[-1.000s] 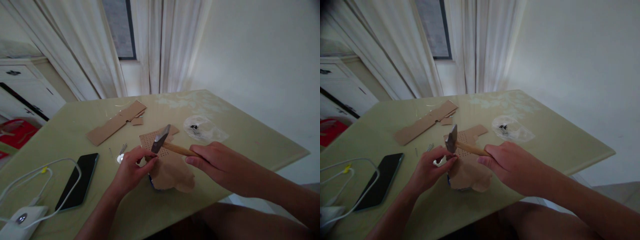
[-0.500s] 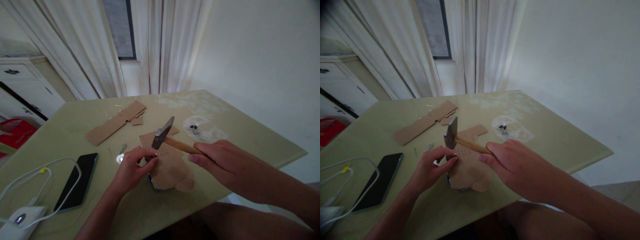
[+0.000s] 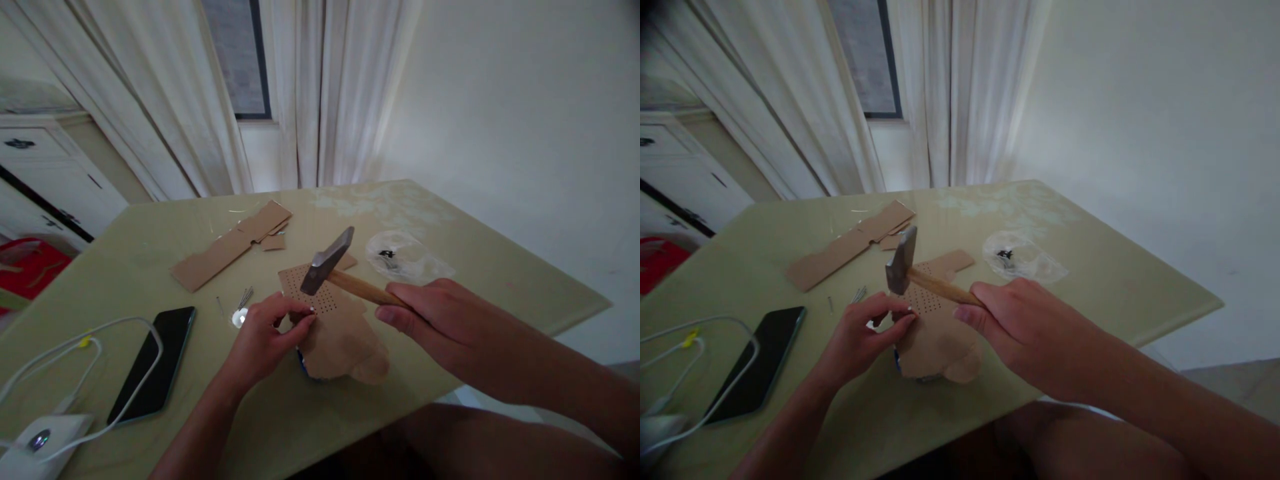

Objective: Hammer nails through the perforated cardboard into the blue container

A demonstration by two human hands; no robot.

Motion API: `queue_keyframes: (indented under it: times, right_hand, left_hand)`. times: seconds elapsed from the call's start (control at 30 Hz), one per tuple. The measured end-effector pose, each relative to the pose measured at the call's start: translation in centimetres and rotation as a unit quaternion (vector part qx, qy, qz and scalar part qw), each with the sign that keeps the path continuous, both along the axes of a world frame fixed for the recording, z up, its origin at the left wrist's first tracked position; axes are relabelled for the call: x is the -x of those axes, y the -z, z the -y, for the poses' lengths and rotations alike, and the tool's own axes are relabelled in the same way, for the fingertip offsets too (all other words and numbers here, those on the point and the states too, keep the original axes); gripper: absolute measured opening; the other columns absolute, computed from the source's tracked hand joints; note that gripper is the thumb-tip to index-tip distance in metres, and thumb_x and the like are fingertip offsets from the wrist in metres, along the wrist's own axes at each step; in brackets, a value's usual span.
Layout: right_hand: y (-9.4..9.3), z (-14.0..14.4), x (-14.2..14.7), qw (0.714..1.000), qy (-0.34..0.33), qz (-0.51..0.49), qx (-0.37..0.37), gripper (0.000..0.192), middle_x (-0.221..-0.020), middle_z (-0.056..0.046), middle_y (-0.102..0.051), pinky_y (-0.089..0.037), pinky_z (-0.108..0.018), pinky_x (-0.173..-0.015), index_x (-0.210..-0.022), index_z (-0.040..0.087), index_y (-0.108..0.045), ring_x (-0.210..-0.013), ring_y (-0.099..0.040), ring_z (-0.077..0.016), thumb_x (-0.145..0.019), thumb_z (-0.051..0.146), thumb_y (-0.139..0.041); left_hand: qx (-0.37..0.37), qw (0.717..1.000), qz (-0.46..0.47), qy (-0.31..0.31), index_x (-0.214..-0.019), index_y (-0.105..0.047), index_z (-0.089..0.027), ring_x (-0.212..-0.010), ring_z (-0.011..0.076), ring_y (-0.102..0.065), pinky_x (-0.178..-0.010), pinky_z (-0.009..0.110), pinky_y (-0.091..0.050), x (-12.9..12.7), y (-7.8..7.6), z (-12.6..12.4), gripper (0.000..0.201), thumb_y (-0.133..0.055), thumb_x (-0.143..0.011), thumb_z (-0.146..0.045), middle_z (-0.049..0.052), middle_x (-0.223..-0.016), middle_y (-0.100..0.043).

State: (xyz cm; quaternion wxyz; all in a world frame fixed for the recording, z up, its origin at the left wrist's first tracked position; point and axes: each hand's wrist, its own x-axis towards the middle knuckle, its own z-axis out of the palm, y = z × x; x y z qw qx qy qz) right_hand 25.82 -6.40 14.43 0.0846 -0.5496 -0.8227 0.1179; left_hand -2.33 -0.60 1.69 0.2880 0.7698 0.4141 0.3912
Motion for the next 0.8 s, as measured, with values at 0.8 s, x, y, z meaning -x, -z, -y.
queue_keyframes:
  times: [0.8]
  right_hand:
    - [0.68,0.34,-0.06,1.000,0.001,0.015,0.023,0.049,-0.073,-0.002,-0.063,-0.037,-0.036,-0.067,-0.085,0.024,-0.058,-0.072,-0.064,-0.0236,-0.116,0.055,-0.038]
  left_hand:
    - [0.020,0.999,-0.005,0.045,-0.103,-0.082,-0.025,-0.091,0.0175,-0.070,-0.080,0.028,-0.056,0.12,-0.08,-0.01,0.012,-0.082,-0.092,-0.030,0.004,-0.104,-0.073]
